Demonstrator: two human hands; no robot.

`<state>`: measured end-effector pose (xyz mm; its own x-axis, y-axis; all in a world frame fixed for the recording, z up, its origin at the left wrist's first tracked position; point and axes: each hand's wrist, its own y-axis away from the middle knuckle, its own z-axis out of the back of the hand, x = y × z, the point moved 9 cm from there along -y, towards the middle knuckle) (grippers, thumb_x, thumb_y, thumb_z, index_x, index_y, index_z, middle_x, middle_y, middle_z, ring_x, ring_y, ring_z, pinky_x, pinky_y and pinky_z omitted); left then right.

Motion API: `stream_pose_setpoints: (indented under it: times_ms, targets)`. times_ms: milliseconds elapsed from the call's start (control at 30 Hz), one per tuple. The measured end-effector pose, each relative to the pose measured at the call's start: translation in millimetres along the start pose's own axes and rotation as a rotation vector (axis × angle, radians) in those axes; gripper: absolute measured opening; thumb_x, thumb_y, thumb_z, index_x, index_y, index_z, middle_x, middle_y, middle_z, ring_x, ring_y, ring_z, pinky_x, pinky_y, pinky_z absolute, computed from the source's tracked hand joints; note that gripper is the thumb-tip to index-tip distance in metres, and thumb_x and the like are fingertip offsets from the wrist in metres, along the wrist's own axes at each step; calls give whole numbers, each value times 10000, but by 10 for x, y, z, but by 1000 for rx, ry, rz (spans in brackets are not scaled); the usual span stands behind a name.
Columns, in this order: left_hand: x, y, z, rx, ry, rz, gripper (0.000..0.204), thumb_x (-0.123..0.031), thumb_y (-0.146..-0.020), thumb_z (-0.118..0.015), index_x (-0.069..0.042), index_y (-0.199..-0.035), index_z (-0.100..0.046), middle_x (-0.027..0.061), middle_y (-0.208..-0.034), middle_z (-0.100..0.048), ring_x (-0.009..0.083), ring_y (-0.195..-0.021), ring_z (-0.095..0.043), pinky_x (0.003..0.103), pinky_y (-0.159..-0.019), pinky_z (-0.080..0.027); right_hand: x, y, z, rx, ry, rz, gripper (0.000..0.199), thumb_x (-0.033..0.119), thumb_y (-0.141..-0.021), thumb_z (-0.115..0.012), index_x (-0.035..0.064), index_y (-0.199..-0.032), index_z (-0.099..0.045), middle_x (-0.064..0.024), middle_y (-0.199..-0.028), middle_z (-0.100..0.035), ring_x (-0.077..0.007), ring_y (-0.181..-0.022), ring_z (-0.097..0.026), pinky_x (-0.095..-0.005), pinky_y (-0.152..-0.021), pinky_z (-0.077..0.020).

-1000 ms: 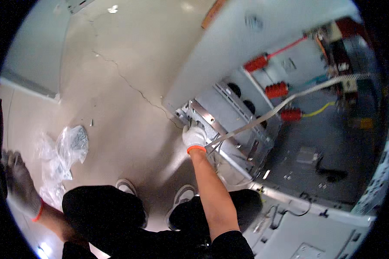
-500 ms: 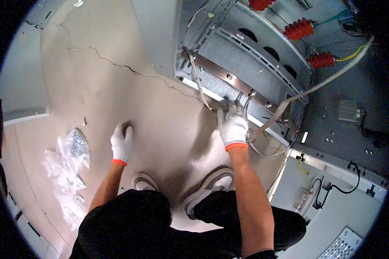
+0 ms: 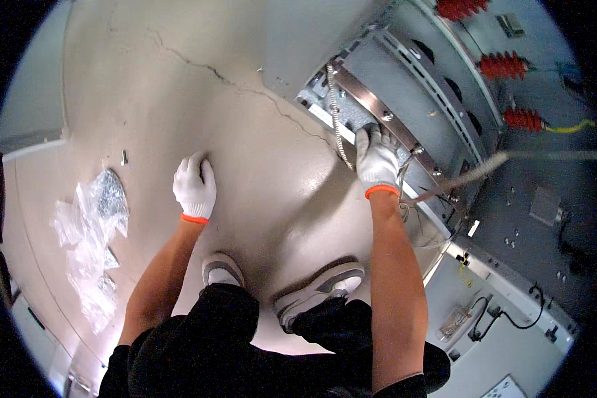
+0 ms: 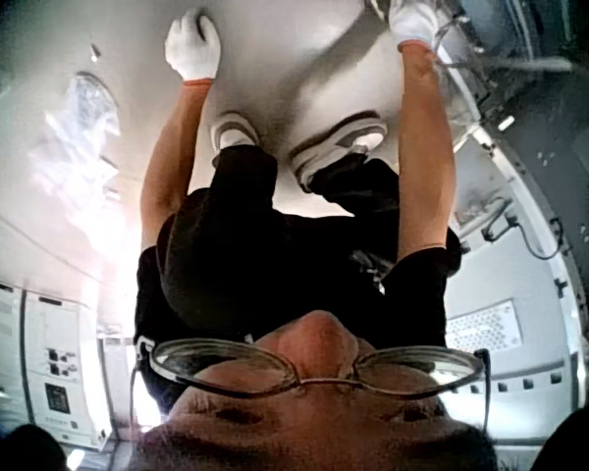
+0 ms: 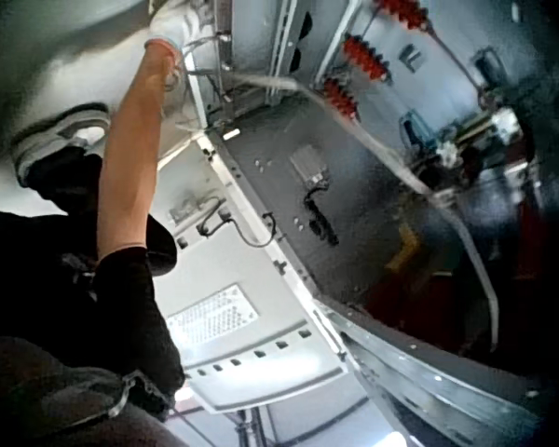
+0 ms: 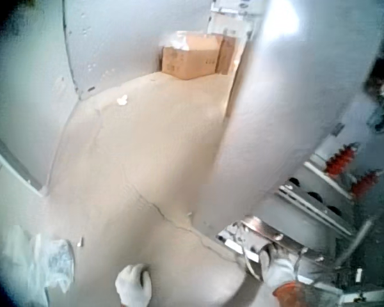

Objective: The person walks through a factory floor and works on electrical cabinets. They use a cordless drill and wrench to remove panels, tighten bolts on internal busbars, and connect wires to red insulators inside the cabinet.

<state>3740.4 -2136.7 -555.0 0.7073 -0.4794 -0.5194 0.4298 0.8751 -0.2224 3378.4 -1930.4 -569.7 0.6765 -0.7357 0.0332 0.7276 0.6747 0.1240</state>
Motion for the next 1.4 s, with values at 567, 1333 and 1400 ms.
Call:
stream_pose_setpoints:
  times_ms: [567, 1333, 1400]
  targets:
    - [41, -57, -40, -6, -27, -2, 113, -88, -822, -646, -90, -934, -665, 99, -765, -632, 296, -693, -630, 409, -623, -506, 97, -123, -151, 73, 84, -111, 546, 461, -1032, -209, 147, -1411, -445, -206, -1482, -402, -503, -1262, -413, -506, -1054, -386]
    - [1, -73, -63, 52, -52, 16, 146, -77, -837, -649, -92, -982, -656, 104, -858, -659, 305, -765, -636, 410, -690, -503, 928, -285, 83, -23, 69, 77, 438, 341, -1025, -352, 102, -1367, -487, -237, -1422, -451, -471, -1198, -484, -518, -1014, -422]
    - [-18, -81, -34, 18, -39, -13, 141, -78, -832, -650, -88, -973, -647, 95, -824, -637, 297, -730, -621, 406, -673, -500, 962, -280, 134, -30, 21, 50, 448, 348, -1024, -361, 100, -1376, -486, -250, -1375, -488, -481, -1152, -513, -520, -979, -448]
